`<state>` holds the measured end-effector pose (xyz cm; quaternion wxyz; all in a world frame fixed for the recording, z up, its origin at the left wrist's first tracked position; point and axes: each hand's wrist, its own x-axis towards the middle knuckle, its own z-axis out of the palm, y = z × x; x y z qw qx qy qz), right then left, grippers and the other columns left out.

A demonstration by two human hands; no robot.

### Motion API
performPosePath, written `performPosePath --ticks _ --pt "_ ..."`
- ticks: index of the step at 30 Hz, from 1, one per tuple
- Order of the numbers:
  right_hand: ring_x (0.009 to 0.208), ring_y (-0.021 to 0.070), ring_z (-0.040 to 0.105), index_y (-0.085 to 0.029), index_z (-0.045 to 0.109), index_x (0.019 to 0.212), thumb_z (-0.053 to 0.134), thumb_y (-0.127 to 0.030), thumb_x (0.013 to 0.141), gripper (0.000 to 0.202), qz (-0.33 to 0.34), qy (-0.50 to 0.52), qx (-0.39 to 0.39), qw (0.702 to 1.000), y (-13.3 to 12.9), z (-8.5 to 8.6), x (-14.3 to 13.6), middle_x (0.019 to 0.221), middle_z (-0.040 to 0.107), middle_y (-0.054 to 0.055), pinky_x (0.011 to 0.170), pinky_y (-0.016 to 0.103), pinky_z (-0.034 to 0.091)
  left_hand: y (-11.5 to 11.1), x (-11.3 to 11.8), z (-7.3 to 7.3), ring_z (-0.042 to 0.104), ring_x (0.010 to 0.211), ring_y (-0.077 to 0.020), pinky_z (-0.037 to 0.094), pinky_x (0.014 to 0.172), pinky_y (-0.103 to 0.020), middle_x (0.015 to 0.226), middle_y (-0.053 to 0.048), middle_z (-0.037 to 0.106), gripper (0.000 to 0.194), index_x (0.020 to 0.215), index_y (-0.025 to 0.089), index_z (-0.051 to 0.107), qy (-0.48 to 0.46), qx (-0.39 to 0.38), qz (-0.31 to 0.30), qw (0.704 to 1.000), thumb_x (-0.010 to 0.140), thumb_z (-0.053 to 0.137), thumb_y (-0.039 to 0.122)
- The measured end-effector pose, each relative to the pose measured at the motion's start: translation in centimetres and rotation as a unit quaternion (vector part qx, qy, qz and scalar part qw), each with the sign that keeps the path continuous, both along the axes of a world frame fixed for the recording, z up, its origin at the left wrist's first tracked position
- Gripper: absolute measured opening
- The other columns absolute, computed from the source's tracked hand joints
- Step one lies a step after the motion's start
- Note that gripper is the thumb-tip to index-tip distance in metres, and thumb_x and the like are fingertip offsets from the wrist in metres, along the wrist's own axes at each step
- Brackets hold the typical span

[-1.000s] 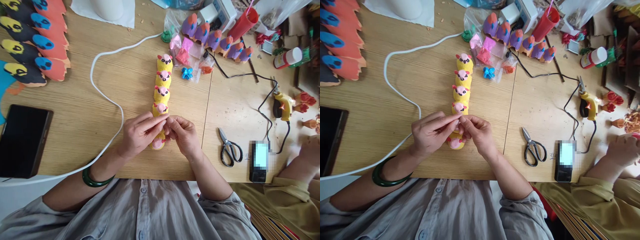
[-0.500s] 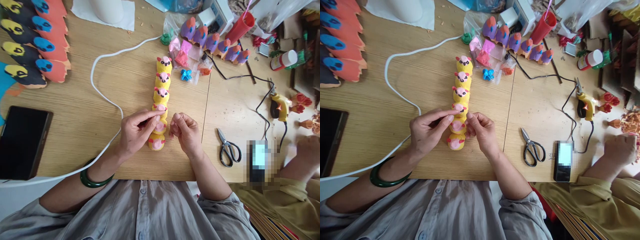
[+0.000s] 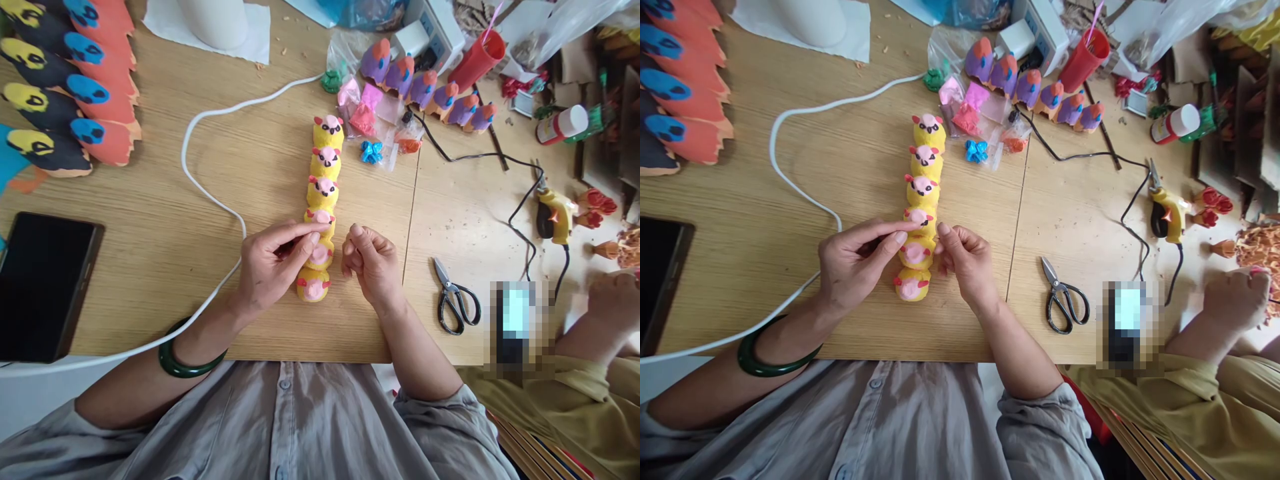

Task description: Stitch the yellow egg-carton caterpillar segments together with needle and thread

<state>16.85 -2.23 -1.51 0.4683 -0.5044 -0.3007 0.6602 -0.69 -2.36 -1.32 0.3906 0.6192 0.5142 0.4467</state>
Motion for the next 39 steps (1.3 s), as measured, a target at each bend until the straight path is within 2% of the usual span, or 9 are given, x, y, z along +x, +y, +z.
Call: performPosePath --ticks 4,7,11,17,20,23,27,30,39 --pt "0.044 0.0051 0.034 -0.021 0.065 0.066 0.088 -0.059 0.078 0.047 -0.025 -0.006 0.014 1.000 -0.09 0.01 -0.05 0.053 0.045 -0.009 0.043 0.020 0.043 -0.02 -0.01 0.07 0.072 0.076 -0.0129 0.055 0.067 -0.025 0.086 -0.001 0.079 0.019 0.108 0.025 0.084 0.003 0.001 -0.004 1.000 0.101 0.066 0.030" --pt "0.042 0.0054 0.031 -0.021 0.061 0.060 0.084 -0.062 0.081 0.052 -0.019 -0.015 0.013 1.000 -0.10 0.01 -0.10 0.049 0.040 -0.009 0.040 0.021 0.041 -0.04 -0.03 0.06 0.071 0.075 -0.0130 0.055 0.068 -0.025 0.086 -0.001 0.079 0.020 0.108 0.026 0.084 0.002 -0.003 -0.003 1.000 0.101 0.066 0.030" --pt "0.043 0.0049 0.036 -0.020 0.065 0.063 0.087 -0.057 0.081 0.046 -0.027 -0.006 0.024 0.999 -0.06 -0.03 -0.11 0.051 0.045 -0.009 0.043 0.020 0.044 -0.05 0.00 -0.05 0.070 0.073 -0.0113 0.053 0.065 -0.024 0.087 0.000 0.080 0.018 0.109 0.025 0.084 -0.003 0.009 -0.005 1.000 0.101 0.067 0.027" --pt "0.044 0.0046 0.040 -0.020 0.066 0.064 0.089 -0.057 0.079 0.046 -0.032 -0.009 0.024 0.999 0.02 -0.08 -0.11 0.054 0.050 -0.008 0.044 0.019 0.044 -0.04 0.06 -0.09 0.075 0.079 -0.0120 0.057 0.071 -0.022 0.090 0.000 0.081 0.019 0.109 0.024 0.083 -0.015 0.012 -0.007 1.000 0.102 0.067 0.028" --pt "0.042 0.0053 0.037 -0.020 0.062 0.059 0.084 -0.063 0.081 0.053 -0.016 -0.024 0.014 0.999 0.05 -0.11 -0.11 0.050 0.044 -0.008 0.041 0.020 0.042 -0.05 0.04 -0.11 0.074 0.077 -0.0111 0.057 0.070 -0.021 0.090 0.000 0.082 0.019 0.109 0.024 0.084 -0.011 0.017 -0.006 1.000 0.101 0.067 0.027" --pt "0.045 0.0053 0.038 -0.021 0.064 0.064 0.086 -0.063 0.078 0.050 -0.027 -0.042 0.017 0.999 0.06 -0.14 -0.11 0.054 0.047 -0.008 0.045 0.021 0.045 -0.06 0.02 -0.16 0.074 0.077 -0.0114 0.056 0.069 -0.022 0.090 0.000 0.082 0.019 0.109 0.023 0.084 -0.008 0.016 -0.004 1.000 0.101 0.067 0.028" --pt "0.044 0.0056 0.035 -0.021 0.059 0.058 0.082 -0.066 0.081 0.055 -0.013 -0.049 0.013 0.999 0.03 -0.16 -0.08 0.051 0.043 -0.008 0.041 0.021 0.041 -0.05 0.02 -0.19 0.073 0.076 -0.0112 0.055 0.069 -0.022 0.089 0.000 0.081 0.019 0.109 0.023 0.084 -0.011 0.018 -0.008 1.000 0.101 0.068 0.027" --pt "0.046 0.0055 0.039 -0.021 0.061 0.062 0.086 -0.062 0.079 0.051 -0.031 -0.043 0.017 0.998 0.06 -0.15 -0.05 0.055 0.048 -0.008 0.046 0.021 0.045 -0.04 0.03 -0.18 0.074 0.077 -0.0116 0.056 0.070 -0.023 0.091 -0.001 0.082 0.019 0.109 0.024 0.084 -0.017 0.018 -0.011 1.000 0.101 0.067 0.026" --pt "0.045 0.0057 0.037 -0.021 0.060 0.060 0.082 -0.063 0.082 0.053 -0.025 -0.044 0.011 0.999 0.10 -0.23 -0.09 0.053 0.044 -0.008 0.044 0.021 0.043 -0.01 0.02 -0.20 0.073 0.075 -0.0118 0.056 0.068 -0.024 0.088 0.000 0.081 0.018 0.108 0.024 0.084 -0.018 0.020 -0.007 1.000 0.101 0.067 0.026"
